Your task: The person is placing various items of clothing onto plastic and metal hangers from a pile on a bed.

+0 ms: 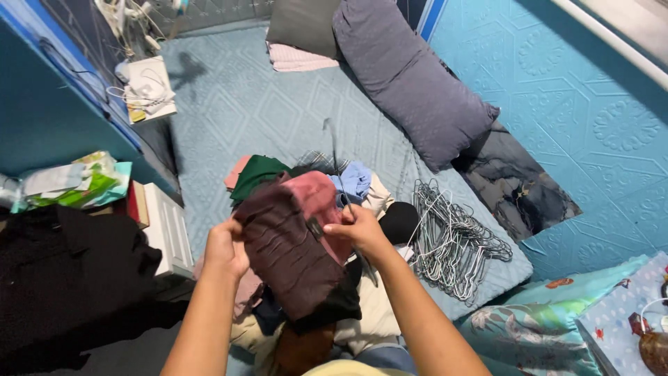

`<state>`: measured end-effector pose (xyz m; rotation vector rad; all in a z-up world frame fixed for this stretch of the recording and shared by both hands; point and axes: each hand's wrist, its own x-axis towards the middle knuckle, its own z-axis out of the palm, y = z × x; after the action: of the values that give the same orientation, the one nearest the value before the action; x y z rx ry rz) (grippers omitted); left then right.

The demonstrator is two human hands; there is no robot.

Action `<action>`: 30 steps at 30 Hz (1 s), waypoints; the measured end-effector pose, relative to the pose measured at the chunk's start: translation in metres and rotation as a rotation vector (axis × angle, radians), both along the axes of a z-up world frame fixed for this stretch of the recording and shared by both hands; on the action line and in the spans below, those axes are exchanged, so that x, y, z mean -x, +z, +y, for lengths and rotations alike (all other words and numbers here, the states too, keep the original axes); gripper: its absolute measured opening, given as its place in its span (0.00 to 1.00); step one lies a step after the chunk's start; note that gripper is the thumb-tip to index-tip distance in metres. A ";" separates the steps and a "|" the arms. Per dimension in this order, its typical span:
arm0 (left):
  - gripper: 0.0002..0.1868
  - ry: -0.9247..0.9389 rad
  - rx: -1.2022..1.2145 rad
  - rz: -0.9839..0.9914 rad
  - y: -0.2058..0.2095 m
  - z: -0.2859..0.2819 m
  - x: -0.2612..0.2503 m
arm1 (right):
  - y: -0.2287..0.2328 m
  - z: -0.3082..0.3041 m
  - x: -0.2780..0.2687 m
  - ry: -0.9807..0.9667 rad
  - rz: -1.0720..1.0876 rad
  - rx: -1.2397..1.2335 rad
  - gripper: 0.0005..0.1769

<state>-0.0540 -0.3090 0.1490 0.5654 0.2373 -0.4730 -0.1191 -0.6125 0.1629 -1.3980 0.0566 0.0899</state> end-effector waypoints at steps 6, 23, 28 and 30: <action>0.40 -0.128 -1.413 -0.577 0.055 -0.007 0.031 | 0.029 0.048 0.006 -0.123 0.145 -0.277 0.10; 0.16 -0.288 -0.936 -0.614 0.149 -0.035 0.064 | 0.074 0.065 0.032 0.149 -0.164 0.322 0.27; 0.22 -0.056 -1.555 -0.865 0.160 -0.013 0.068 | 0.121 0.086 0.042 0.076 -0.004 -0.025 0.16; 0.14 0.057 -1.672 -0.903 0.153 0.000 0.068 | 0.134 0.087 0.039 0.031 -0.078 -0.147 0.18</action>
<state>-0.1219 -0.3087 0.3016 2.3092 -0.3022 0.1982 -0.1584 -0.5256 0.2966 -1.2542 -0.0363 0.0643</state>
